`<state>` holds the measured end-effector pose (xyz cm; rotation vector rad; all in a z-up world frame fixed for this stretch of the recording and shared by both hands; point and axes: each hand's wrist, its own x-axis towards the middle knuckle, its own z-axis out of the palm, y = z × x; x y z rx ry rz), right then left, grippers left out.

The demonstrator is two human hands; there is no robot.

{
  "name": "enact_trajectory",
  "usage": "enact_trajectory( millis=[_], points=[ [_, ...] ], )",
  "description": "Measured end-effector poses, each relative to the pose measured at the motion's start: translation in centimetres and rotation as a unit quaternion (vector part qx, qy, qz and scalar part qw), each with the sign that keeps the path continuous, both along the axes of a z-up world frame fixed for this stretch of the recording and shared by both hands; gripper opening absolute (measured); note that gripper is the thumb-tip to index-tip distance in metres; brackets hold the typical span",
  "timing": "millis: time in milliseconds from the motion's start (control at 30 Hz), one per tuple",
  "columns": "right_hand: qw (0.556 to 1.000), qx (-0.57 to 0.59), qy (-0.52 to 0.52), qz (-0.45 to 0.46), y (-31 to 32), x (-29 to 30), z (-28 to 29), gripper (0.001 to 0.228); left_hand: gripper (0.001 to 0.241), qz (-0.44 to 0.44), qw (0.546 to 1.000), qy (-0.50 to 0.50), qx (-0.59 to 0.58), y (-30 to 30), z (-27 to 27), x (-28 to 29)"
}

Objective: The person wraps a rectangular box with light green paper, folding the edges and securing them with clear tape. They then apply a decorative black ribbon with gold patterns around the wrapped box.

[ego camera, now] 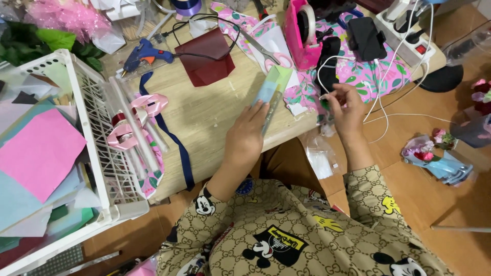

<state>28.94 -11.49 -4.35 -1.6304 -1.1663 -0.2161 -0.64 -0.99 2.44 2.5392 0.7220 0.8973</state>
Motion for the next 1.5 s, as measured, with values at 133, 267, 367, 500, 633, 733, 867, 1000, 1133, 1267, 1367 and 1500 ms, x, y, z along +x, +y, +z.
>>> enact_trajectory(
  millis=[133, 267, 367, 500, 633, 733, 867, 1000, 1133, 1267, 1367, 1500],
  points=[
    [0.961, -0.079, -0.262, -0.039, 0.0, 0.4, -0.9, 0.019, 0.045, -0.007, 0.999, 0.01, -0.03, 0.0, 0.8, 0.0],
    [0.948, -0.076, -0.308, -0.01, -0.7, -1.2, -0.1, 0.014, 0.046, -0.002, 0.999, 0.016, -0.042, 0.1, 0.7, -0.1],
    [0.953, -0.083, -0.291, -0.007, -1.1, -1.2, -1.0, 0.013, 0.045, -0.002, 0.999, 0.013, -0.049, 0.0, 0.9, -0.1],
    [0.959, -0.134, -0.25, 0.003, -2.0, -1.3, -2.1, 0.013, 0.046, -0.01, 0.999, 0.003, -0.034, -0.1, 1.3, -0.2],
    [0.976, -0.124, -0.175, 0.036, -2.2, -2.7, 0.2, 0.024, 0.046, -0.003, 1.0, 0.004, -0.029, 0.0, 1.3, -0.1],
    [0.988, -0.087, -0.118, 0.053, -1.8, -3.5, 1.7, 0.038, 0.047, -0.001, 0.999, -0.024, -0.026, -0.2, 2.1, -0.1],
    [0.997, -0.018, 0.028, 0.07, -0.4, -6.0, 1.2, 0.04, 0.049, 0.007, 0.999, -0.045, -0.028, -0.8, 2.9, -0.4],
    [0.89, -0.006, 0.343, 0.301, 0.7, -11.5, 1.6, 0.078, 0.062, -0.014, 0.99, -0.104, -0.093, -1.3, 3.1, -0.4],
    [0.884, -0.012, 0.353, 0.305, 0.9, -13.5, 0.0, 0.096, 0.053, -0.055, 0.944, -0.224, -0.236, -2.4, 3.8, -0.8],
    [0.853, 0.009, 0.431, 0.293, 0.9, -13.7, 1.8, 0.099, 0.053, -0.138, 0.84, -0.349, -0.391, -2.8, 3.3, -1.2],
    [0.828, 0.006, 0.481, 0.289, 1.1, -13.7, 3.4, 0.095, 0.051, -0.142, 0.802, -0.399, -0.421, -3.1, 6.6, -2.5],
    [0.802, 0.041, 0.542, 0.247, 0.3, -12.4, 4.2, 0.08, 0.054, -0.091, 0.76, -0.493, -0.414, -1.5, 7.1, -6.1]
  ],
)
